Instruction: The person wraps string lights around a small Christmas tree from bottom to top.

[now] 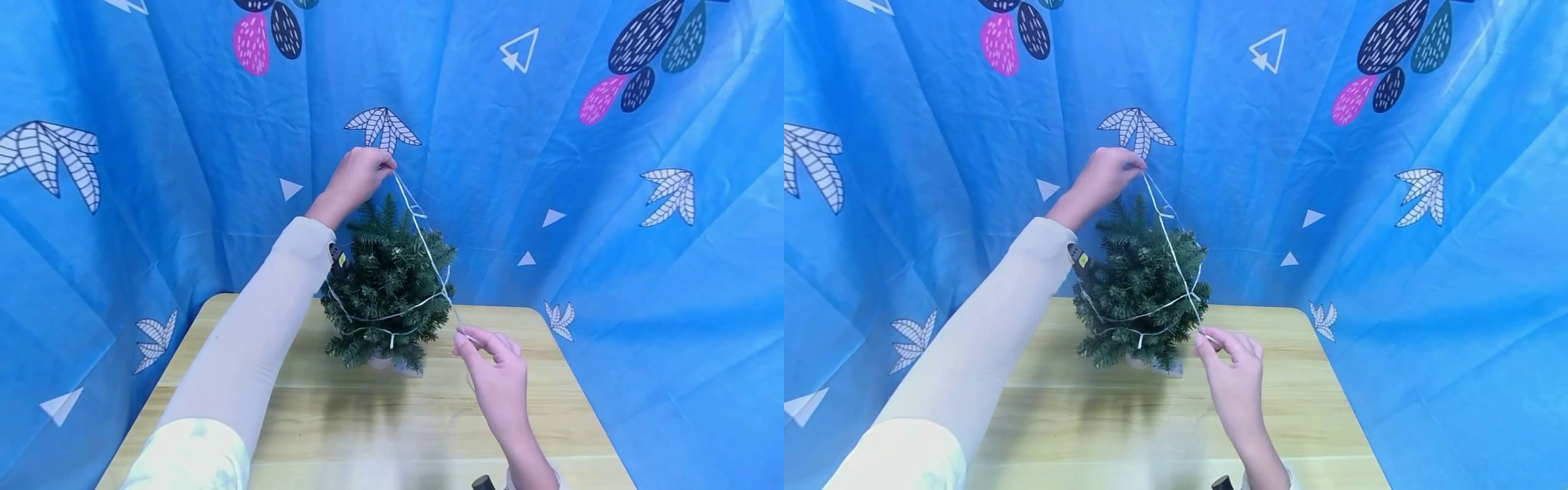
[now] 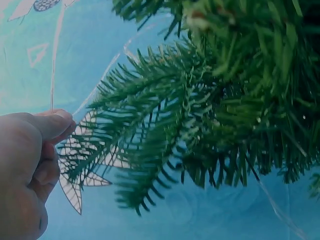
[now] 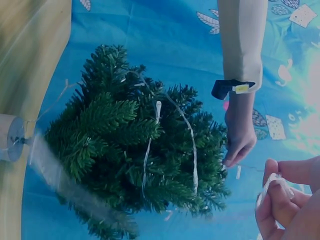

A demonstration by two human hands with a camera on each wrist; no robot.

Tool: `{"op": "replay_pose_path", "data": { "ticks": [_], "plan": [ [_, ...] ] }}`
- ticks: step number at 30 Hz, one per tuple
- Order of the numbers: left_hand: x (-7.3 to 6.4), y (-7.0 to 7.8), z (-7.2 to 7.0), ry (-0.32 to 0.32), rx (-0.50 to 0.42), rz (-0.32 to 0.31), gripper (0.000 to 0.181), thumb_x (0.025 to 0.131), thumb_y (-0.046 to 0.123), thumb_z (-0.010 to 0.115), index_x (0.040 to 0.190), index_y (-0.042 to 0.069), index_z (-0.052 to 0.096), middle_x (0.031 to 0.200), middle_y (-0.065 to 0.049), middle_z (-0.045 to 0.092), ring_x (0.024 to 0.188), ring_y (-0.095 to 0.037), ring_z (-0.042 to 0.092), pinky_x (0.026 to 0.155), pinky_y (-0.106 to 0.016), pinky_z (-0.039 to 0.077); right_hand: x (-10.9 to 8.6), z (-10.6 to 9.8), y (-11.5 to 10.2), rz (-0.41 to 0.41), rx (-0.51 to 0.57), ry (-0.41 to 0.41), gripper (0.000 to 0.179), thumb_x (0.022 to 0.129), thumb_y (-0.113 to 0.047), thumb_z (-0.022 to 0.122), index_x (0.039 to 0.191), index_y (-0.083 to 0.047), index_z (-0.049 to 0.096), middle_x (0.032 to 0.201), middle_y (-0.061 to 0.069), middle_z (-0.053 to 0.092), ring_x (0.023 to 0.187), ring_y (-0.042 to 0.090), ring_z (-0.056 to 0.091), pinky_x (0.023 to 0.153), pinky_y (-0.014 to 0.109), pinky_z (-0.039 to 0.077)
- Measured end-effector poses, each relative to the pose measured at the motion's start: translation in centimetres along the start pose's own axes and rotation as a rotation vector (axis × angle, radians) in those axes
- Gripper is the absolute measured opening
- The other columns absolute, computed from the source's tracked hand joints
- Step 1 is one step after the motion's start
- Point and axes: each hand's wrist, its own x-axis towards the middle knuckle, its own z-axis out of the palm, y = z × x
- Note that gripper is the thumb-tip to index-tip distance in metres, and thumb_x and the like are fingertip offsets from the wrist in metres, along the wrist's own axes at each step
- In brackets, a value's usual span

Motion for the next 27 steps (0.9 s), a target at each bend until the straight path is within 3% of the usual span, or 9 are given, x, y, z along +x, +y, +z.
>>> {"op": "replay_pose_path", "data": {
  "ticks": [6, 10, 16, 23, 27],
  "plan": [
    [0.1, -1.0, -0.4, 0.012, 0.044, -0.037, 0.022, 0.102, 0.022, 0.061, 0.118, 0.014, 0.075, 0.123, -0.002, 0.072, 0.105, -0.021, 0.067, 0.089, -0.038, 0.052, -0.1, 0.4, 0.0, 0.009, -0.003, -0.040, 0.020, 0.091, -0.027, 0.077, 0.109, -0.019, 0.076, 0.083, -0.004, 0.074, 0.117, 0.013, 0.046, 0.104, 0.045, 0.030],
    [-0.1, -1.8, -0.7, 0.022, 0.019, -0.069, 0.024, 0.102, 0.023, 0.061, 0.121, 0.014, 0.074, 0.125, -0.002, 0.072, 0.105, -0.019, 0.066, 0.088, -0.037, 0.051, -0.2, 0.6, 0.2, -0.020, -0.003, -0.052, 0.013, 0.090, -0.023, 0.078, 0.102, -0.019, 0.078, 0.084, -0.005, 0.072, 0.112, 0.013, 0.047, 0.100, 0.041, 0.031],
    [-0.3, -2.9, -1.3, 0.012, -0.133, -0.169, 0.026, 0.103, 0.023, 0.059, 0.123, 0.013, 0.072, 0.126, -0.003, 0.071, 0.083, -0.023, 0.056, 0.073, -0.035, 0.044, -0.3, 0.9, -0.1, -0.043, -0.016, -0.079, 0.007, 0.089, -0.023, 0.078, 0.094, -0.018, 0.079, 0.084, -0.005, 0.069, 0.109, 0.013, 0.047, 0.099, 0.039, 0.031],
    [-1.1, -4.2, -1.5, 0.059, -0.334, -0.245, 0.025, 0.103, 0.023, 0.061, 0.120, 0.010, 0.074, 0.128, -0.004, 0.069, 0.112, -0.018, 0.061, 0.086, -0.033, 0.049, -0.7, 1.3, -0.6, -0.034, 0.000, -0.100, 0.006, 0.089, -0.023, 0.079, 0.093, -0.018, 0.079, 0.086, -0.005, 0.068, 0.110, 0.012, 0.046, 0.100, 0.040, 0.031],
    [-1.8, -5.0, -1.3, 0.077, -0.418, -0.295, 0.027, 0.102, 0.025, 0.062, 0.121, 0.009, 0.073, 0.128, -0.006, 0.069, 0.111, -0.018, 0.061, 0.087, -0.033, 0.049, -0.9, 1.4, -0.7, -0.032, 0.000, -0.113, 0.001, 0.089, -0.023, 0.078, 0.088, -0.023, 0.078, 0.086, -0.006, 0.067, 0.109, 0.012, 0.046, 0.100, 0.041, 0.031]
  ]
}}
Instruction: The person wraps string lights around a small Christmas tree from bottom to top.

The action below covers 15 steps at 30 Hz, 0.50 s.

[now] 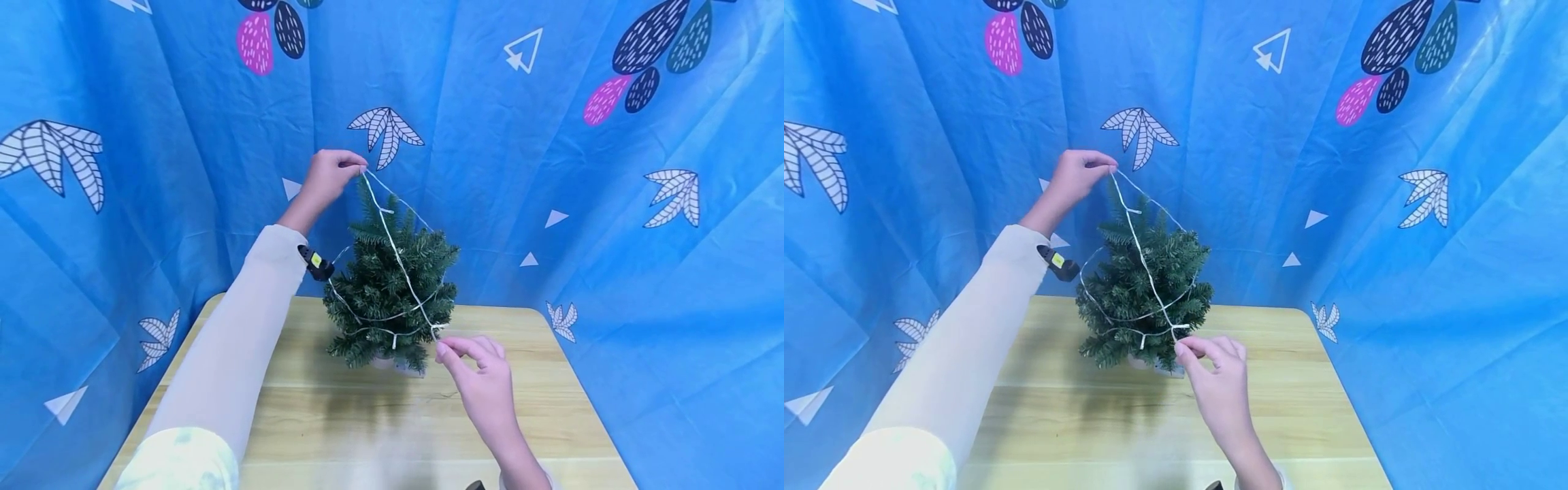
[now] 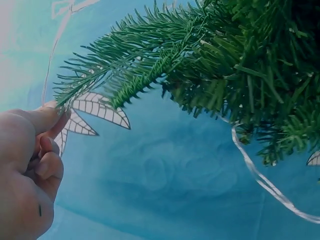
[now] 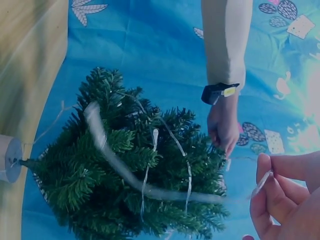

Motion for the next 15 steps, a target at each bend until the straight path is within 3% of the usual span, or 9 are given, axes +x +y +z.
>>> {"op": "replay_pose_path", "data": {
  "ticks": [5, 15],
  "plan": [
    [-0.6, -1.2, -0.4, 0.021, -0.116, -0.067, 0.030, 0.100, 0.027, 0.065, 0.122, 0.009, 0.073, 0.128, -0.005, 0.070, 0.115, -0.016, 0.060, 0.092, -0.032, 0.049, -0.1, 0.3, -0.2, 0.017, -0.008, -0.021, 0.006, 0.089, -0.022, 0.078, 0.085, -0.027, 0.077, 0.086, -0.007, 0.066, 0.108, 0.011, 0.046, 0.097, 0.039, 0.033],
    [-2.9, -4.5, -0.3, 0.000, -0.191, -0.088, 0.035, 0.099, 0.031, 0.066, 0.124, 0.008, 0.072, 0.132, -0.007, 0.068, 0.127, -0.021, 0.057, 0.107, -0.042, 0.046, -0.7, 0.9, -0.3, 0.019, -0.022, -0.058, 0.005, 0.091, -0.030, 0.076, 0.087, -0.027, 0.077, 0.088, -0.010, 0.066, 0.110, 0.010, 0.047, 0.096, 0.036, 0.036]
  ]
}}
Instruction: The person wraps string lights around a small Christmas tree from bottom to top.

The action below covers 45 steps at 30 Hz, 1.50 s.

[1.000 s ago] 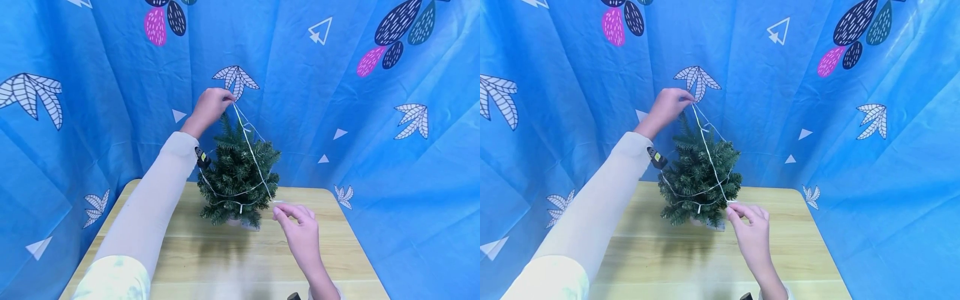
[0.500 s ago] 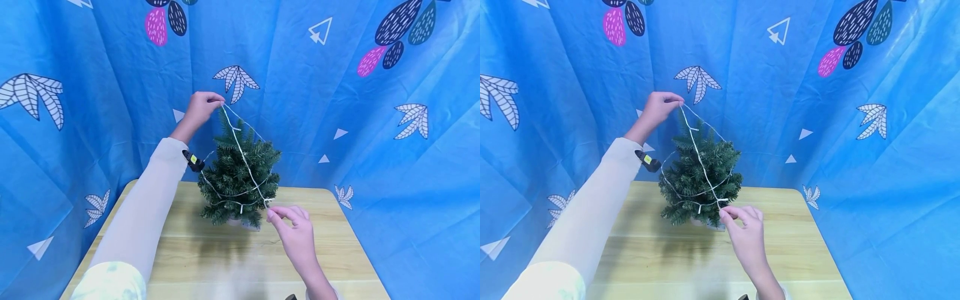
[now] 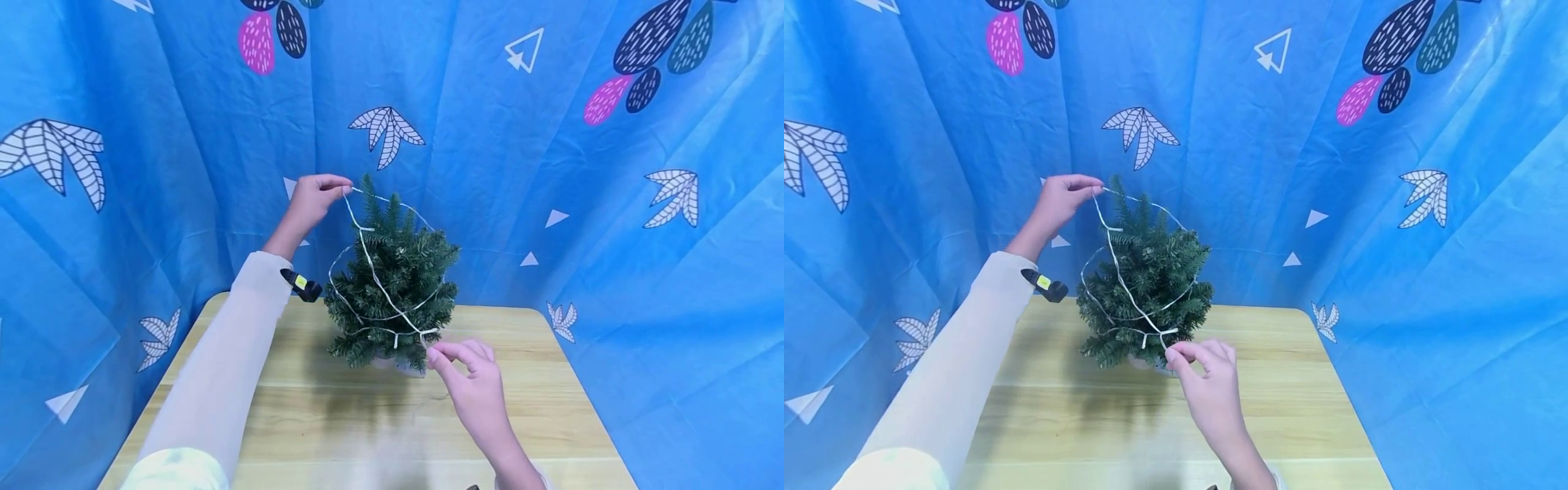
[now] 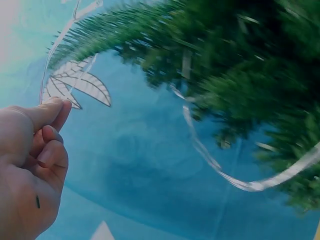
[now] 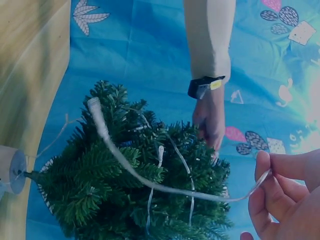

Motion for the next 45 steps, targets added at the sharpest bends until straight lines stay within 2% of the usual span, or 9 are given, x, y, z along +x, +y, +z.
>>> {"op": "replay_pose_path", "data": {
  "ticks": [6, 13, 20, 23, 26, 30, 37, 41, 45],
  "plan": [
    [-1.0, -2.2, 0.8, -0.029, 0.015, 0.006, 0.030, 0.100, 0.026, 0.065, 0.122, 0.007, 0.072, 0.130, -0.010, 0.068, 0.124, -0.024, 0.060, 0.103, -0.043, 0.048, -0.3, -0.1, 0.3, -0.008, 0.001, -0.003, 0.005, 0.090, -0.028, 0.077, 0.086, -0.031, 0.076, 0.088, -0.012, 0.067, 0.111, 0.008, 0.048, 0.097, 0.035, 0.036],
    [-2.1, -4.3, 2.0, -0.129, 0.168, 0.033, 0.026, 0.102, 0.014, 0.060, 0.125, 0.008, 0.071, 0.130, -0.012, 0.068, 0.122, -0.028, 0.061, 0.097, -0.044, 0.052, -0.7, -0.5, -0.1, -0.007, -0.013, 0.003, 0.007, 0.091, -0.031, 0.076, 0.084, -0.033, 0.075, 0.085, -0.011, 0.066, 0.109, 0.009, 0.048, 0.096, 0.034, 0.036],
    [-3.3, -4.9, 2.3, -0.201, 0.265, -0.004, 0.037, 0.103, 0.011, 0.058, 0.140, 0.010, 0.060, 0.143, -0.015, 0.058, 0.103, -0.033, 0.060, 0.074, -0.040, 0.047, -0.9, -0.9, -0.4, -0.003, -0.020, 0.024, 0.010, 0.091, -0.026, 0.076, 0.083, -0.032, 0.075, 0.089, -0.012, 0.067, 0.107, 0.009, 0.050, 0.096, 0.033, 0.036],
    [-4.5, -4.6, 2.1, -0.169, 0.300, 0.015, 0.037, 0.103, 0.015, 0.058, 0.141, 0.013, 0.060, 0.148, -0.012, 0.054, 0.104, -0.031, 0.060, 0.073, -0.038, 0.046, -0.9, -1.0, -0.5, -0.006, -0.014, 0.029, 0.010, 0.091, -0.025, 0.076, 0.083, -0.031, 0.075, 0.090, -0.011, 0.067, 0.108, 0.010, 0.050, 0.096, 0.034, 0.036],
    [-6.7, -3.7, 2.0, -0.069, 0.374, 0.081, 0.033, 0.103, 0.021, 0.060, 0.136, 0.018, 0.064, 0.145, -0.008, 0.056, 0.098, -0.025, 0.062, 0.069, -0.035, 0.046, -0.8, -1.2, -0.5, -0.005, -0.014, 0.029, 0.009, 0.091, -0.026, 0.076, 0.083, -0.030, 0.075, 0.091, -0.010, 0.067, 0.109, 0.010, 0.050, 0.096, 0.034, 0.036],
    [-11.5, -1.2, 2.9, 0.059, 0.418, 0.202, 0.027, 0.100, 0.024, 0.063, 0.125, 0.018, 0.071, 0.131, -0.004, 0.066, 0.068, -0.020, 0.057, 0.053, -0.033, 0.045, -0.4, -1.6, -0.6, -0.006, -0.020, 0.032, 0.008, 0.092, -0.028, 0.075, 0.084, -0.029, 0.075, 0.091, -0.010, 0.067, 0.108, 0.009, 0.051, 0.095, 0.033, 0.038],
    [-19.4, 1.3, 6.5, -0.085, 0.334, 0.439, 0.023, 0.095, 0.031, 0.071, 0.114, 0.021, 0.077, 0.114, 0.008, 0.073, 0.106, -0.011, 0.066, 0.088, -0.033, 0.056, 0.7, -1.9, -0.4, -0.040, -0.037, 0.009, 0.006, 0.092, -0.028, 0.075, 0.085, -0.029, 0.075, 0.089, -0.009, 0.067, 0.102, 0.010, 0.053, 0.090, 0.029, 0.041],
    [-21.1, 1.0, 7.4, -0.069, 0.391, 0.587, 0.019, 0.091, 0.029, 0.076, 0.108, 0.023, 0.079, 0.105, 0.011, 0.074, 0.101, -0.008, 0.066, 0.082, -0.029, 0.056, 1.3, -2.2, -0.4, -0.071, -0.052, -0.008, 0.004, 0.092, -0.026, 0.075, 0.088, -0.027, 0.076, 0.087, -0.010, 0.067, 0.099, 0.010, 0.053, 0.088, 0.030, 0.040],
    [-21.3, 0.3, 8.0, -0.016, 0.489, 0.690, 0.020, 0.089, 0.027, 0.077, 0.108, 0.022, 0.079, 0.101, 0.011, 0.075, 0.095, -0.007, 0.067, 0.076, -0.025, 0.055, 1.8, -2.5, -0.3, -0.127, -0.053, -0.016, 0.003, 0.091, -0.020, 0.076, 0.092, -0.022, 0.078, 0.088, -0.009, 0.067, 0.098, 0.010, 0.052, 0.088, 0.028, 0.039]
  ]
}}
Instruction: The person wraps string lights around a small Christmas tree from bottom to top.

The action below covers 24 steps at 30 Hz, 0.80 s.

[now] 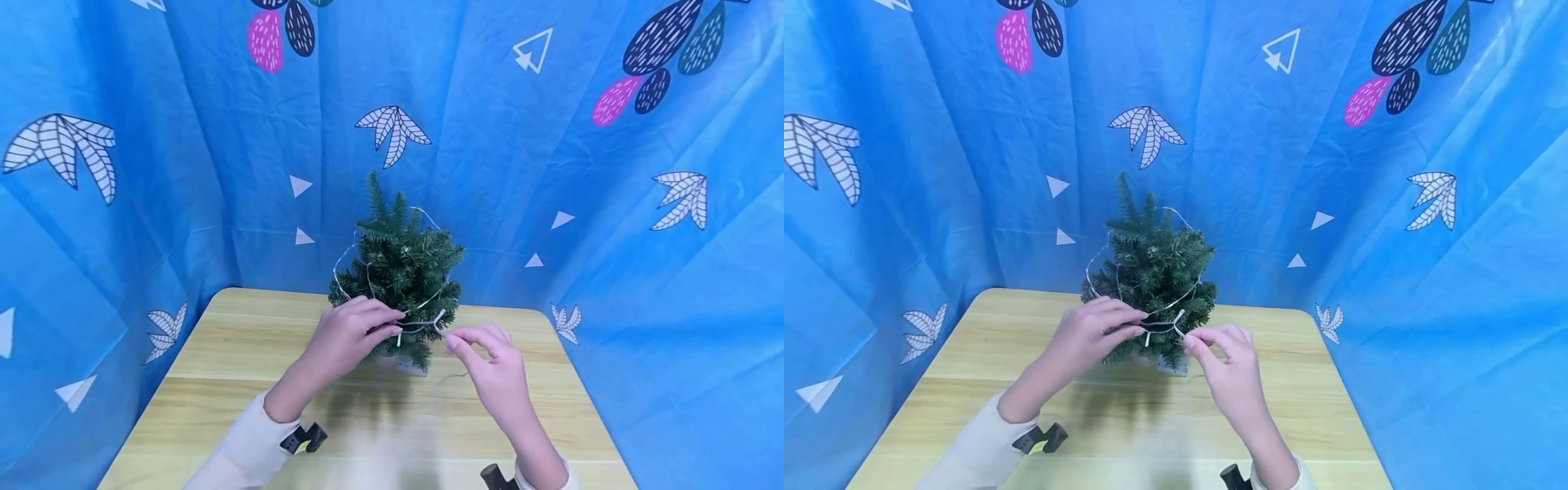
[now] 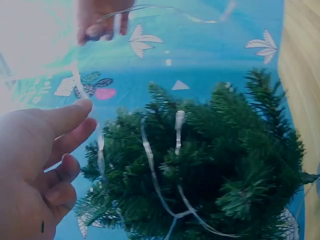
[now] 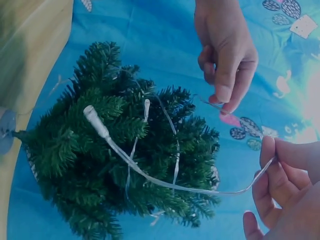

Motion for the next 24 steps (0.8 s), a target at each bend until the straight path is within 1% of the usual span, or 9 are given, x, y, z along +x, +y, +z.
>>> {"op": "replay_pose_path", "data": {
  "ticks": [3, 6, 8, 12, 13, 16, 18, 20, 24],
  "plan": [
    [-0.1, -0.2, 0.5, 0.020, 0.058, 0.038, 0.018, 0.089, 0.027, 0.077, 0.106, 0.021, 0.080, 0.098, 0.011, 0.075, 0.089, -0.007, 0.066, 0.068, -0.022, 0.054, 0.3, -0.2, 0.0, -0.072, -0.012, -0.017, 0.005, 0.089, -0.017, 0.078, 0.093, -0.019, 0.079, 0.092, -0.010, 0.068, 0.099, 0.010, 0.052, 0.088, 0.026, 0.039],
    [-0.1, -0.3, 0.7, 0.036, 0.084, 0.044, 0.012, 0.088, 0.025, 0.079, 0.100, 0.022, 0.080, 0.094, 0.012, 0.075, 0.085, -0.005, 0.065, 0.060, -0.017, 0.049, 0.7, -0.4, -0.1, -0.176, -0.071, -0.049, 0.008, 0.087, -0.015, 0.079, 0.094, -0.020, 0.079, 0.094, -0.011, 0.068, 0.098, 0.009, 0.052, 0.086, 0.026, 0.040],
    [0.0, -0.5, 0.8, 0.054, 0.089, 0.033, 0.009, 0.088, 0.025, 0.078, 0.097, 0.023, 0.080, 0.092, 0.013, 0.074, 0.083, -0.005, 0.065, 0.055, -0.015, 0.044, 1.4, -0.8, 0.0, -0.306, -0.110, -0.079, 0.011, 0.085, -0.010, 0.080, 0.094, -0.017, 0.079, 0.092, -0.010, 0.069, 0.097, 0.010, 0.053, 0.085, 0.026, 0.041],
    [0.1, -0.8, 0.7, 0.107, 0.075, -0.020, 0.006, 0.090, 0.026, 0.076, 0.095, 0.024, 0.079, 0.090, 0.013, 0.074, 0.082, -0.005, 0.068, 0.052, -0.016, 0.042, 3.5, -2.2, 0.8, -0.602, -0.204, -0.135, 0.018, 0.080, -0.004, 0.080, 0.098, -0.009, 0.078, 0.086, -0.003, 0.072, 0.091, 0.016, 0.056, 0.091, 0.031, 0.038],
    [0.1, -0.9, 0.6, 0.119, 0.074, -0.031, 0.006, 0.091, 0.027, 0.075, 0.094, 0.024, 0.079, 0.090, 0.013, 0.074, 0.082, -0.006, 0.068, 0.051, -0.017, 0.042, 4.1, -2.6, 1.0, -0.671, -0.228, -0.144, 0.017, 0.081, -0.005, 0.079, 0.098, -0.007, 0.078, 0.085, -0.001, 0.073, 0.089, 0.018, 0.057, 0.091, 0.033, 0.037],
    [0.2, -0.9, 0.4, 0.134, 0.070, -0.058, 0.007, 0.091, 0.027, 0.075, 0.094, 0.023, 0.079, 0.091, 0.012, 0.074, 0.082, -0.007, 0.070, 0.051, -0.019, 0.045, 5.6, -3.7, 1.5, -0.807, -0.351, -0.146, 0.013, 0.092, -0.016, 0.072, 0.099, -0.007, 0.079, 0.083, 0.000, 0.075, 0.086, 0.020, 0.059, 0.090, 0.041, 0.037],
    [0.3, -0.9, 0.4, 0.136, 0.069, -0.067, 0.007, 0.091, 0.027, 0.075, 0.095, 0.023, 0.080, 0.092, 0.011, 0.075, 0.082, -0.008, 0.070, 0.049, -0.018, 0.043, 6.4, -4.4, 1.8, -0.880, -0.434, -0.138, 0.019, 0.098, -0.021, 0.066, 0.098, -0.008, 0.080, 0.083, 0.001, 0.076, 0.083, 0.021, 0.060, 0.087, 0.044, 0.039],
    [0.3, -0.9, 0.4, 0.137, 0.065, -0.079, 0.007, 0.091, 0.027, 0.076, 0.095, 0.022, 0.080, 0.093, 0.011, 0.075, 0.082, -0.008, 0.071, 0.050, -0.018, 0.044, 7.2, -5.0, 2.0, -0.922, -0.508, -0.132, 0.024, 0.100, -0.023, 0.062, 0.096, -0.009, 0.080, 0.081, 0.000, 0.075, 0.083, 0.022, 0.060, 0.086, 0.046, 0.040],
    [0.4, -0.7, 0.6, 0.140, 0.041, -0.120, 0.007, 0.090, 0.026, 0.076, 0.095, 0.022, 0.080, 0.094, 0.010, 0.075, 0.081, -0.007, 0.070, 0.051, -0.017, 0.043, 8.9, -5.8, 2.6, -0.968, -0.606, -0.107, 0.010, 0.091, -0.013, 0.070, 0.091, -0.008, 0.079, 0.081, 0.003, 0.075, 0.083, 0.025, 0.060, 0.085, 0.049, 0.042]
  ]
}}
